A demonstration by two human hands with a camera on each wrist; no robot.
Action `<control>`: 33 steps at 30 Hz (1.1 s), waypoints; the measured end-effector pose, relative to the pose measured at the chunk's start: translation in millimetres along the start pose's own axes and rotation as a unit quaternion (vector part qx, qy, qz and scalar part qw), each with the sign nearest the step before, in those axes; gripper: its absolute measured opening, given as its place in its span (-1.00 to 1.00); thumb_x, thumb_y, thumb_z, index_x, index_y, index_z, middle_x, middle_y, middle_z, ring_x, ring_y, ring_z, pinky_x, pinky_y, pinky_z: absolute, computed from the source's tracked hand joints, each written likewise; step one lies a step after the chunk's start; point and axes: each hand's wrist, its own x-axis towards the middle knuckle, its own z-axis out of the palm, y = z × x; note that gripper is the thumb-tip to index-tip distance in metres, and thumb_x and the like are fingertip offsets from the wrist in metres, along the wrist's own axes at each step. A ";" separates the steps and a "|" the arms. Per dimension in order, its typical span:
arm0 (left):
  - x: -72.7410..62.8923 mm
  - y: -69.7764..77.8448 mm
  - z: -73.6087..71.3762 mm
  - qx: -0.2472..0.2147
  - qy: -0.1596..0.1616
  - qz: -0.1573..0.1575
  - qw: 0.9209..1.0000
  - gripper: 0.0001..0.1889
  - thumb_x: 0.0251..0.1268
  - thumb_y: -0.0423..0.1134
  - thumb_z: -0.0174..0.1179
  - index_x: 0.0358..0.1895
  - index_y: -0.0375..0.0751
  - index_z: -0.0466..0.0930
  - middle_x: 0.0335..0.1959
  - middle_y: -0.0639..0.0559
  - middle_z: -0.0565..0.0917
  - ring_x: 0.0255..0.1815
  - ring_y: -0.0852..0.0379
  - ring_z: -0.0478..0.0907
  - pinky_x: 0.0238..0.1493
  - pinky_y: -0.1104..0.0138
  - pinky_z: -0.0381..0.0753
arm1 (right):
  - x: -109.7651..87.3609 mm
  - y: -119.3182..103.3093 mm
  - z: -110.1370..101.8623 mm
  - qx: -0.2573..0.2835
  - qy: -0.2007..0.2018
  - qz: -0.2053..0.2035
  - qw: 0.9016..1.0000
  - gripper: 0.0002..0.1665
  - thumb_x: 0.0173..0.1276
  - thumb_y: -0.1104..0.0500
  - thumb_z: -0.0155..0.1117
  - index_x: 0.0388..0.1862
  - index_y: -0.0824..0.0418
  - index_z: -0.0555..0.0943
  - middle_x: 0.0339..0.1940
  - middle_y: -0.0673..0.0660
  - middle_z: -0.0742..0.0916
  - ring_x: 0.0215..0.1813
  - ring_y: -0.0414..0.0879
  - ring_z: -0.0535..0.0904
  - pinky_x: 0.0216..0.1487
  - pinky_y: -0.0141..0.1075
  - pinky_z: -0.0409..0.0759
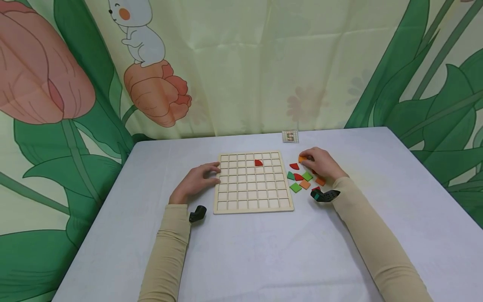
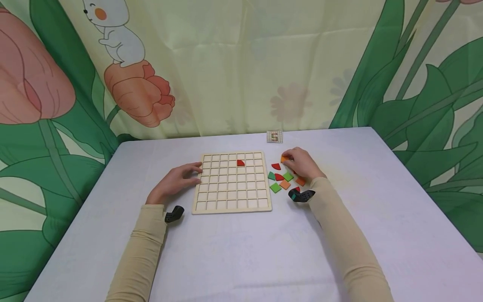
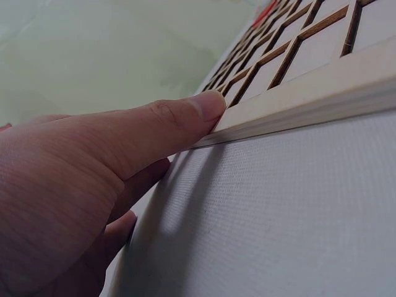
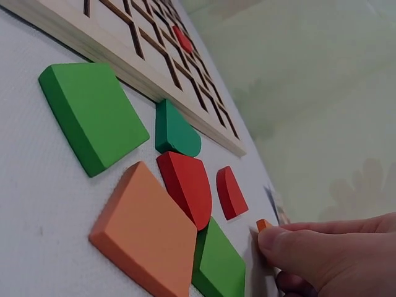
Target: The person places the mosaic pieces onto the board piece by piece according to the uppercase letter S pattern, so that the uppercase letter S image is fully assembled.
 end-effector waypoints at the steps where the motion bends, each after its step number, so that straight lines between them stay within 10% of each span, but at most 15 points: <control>1: -0.1 -0.2 0.0 0.000 0.000 -0.001 1.000 -0.64 0.21 -0.13 0.38 0.06 -0.12 0.64 0.39 0.10 0.43 0.48 0.08 0.21 0.48 0.17 0.13 | 0.2 -0.7 0.1 0.000 0.001 0.000 1.000 -0.57 0.48 0.22 0.15 0.25 0.39 0.50 0.17 0.36 0.54 0.14 0.20 0.40 0.30 0.10 0.40; 33: -1.1 1.3 -0.2 -0.011 0.000 -0.002 1.000 -0.63 0.22 -0.14 0.37 0.07 -0.16 0.63 0.40 0.07 0.42 0.48 0.06 0.19 0.48 0.16 0.13 | 14.6 -81.2 29.5 -0.007 0.031 -0.131 0.991 -0.61 0.37 0.23 0.31 0.14 0.37 0.62 0.01 0.29 0.65 0.02 0.13 0.54 0.06 -0.04 0.54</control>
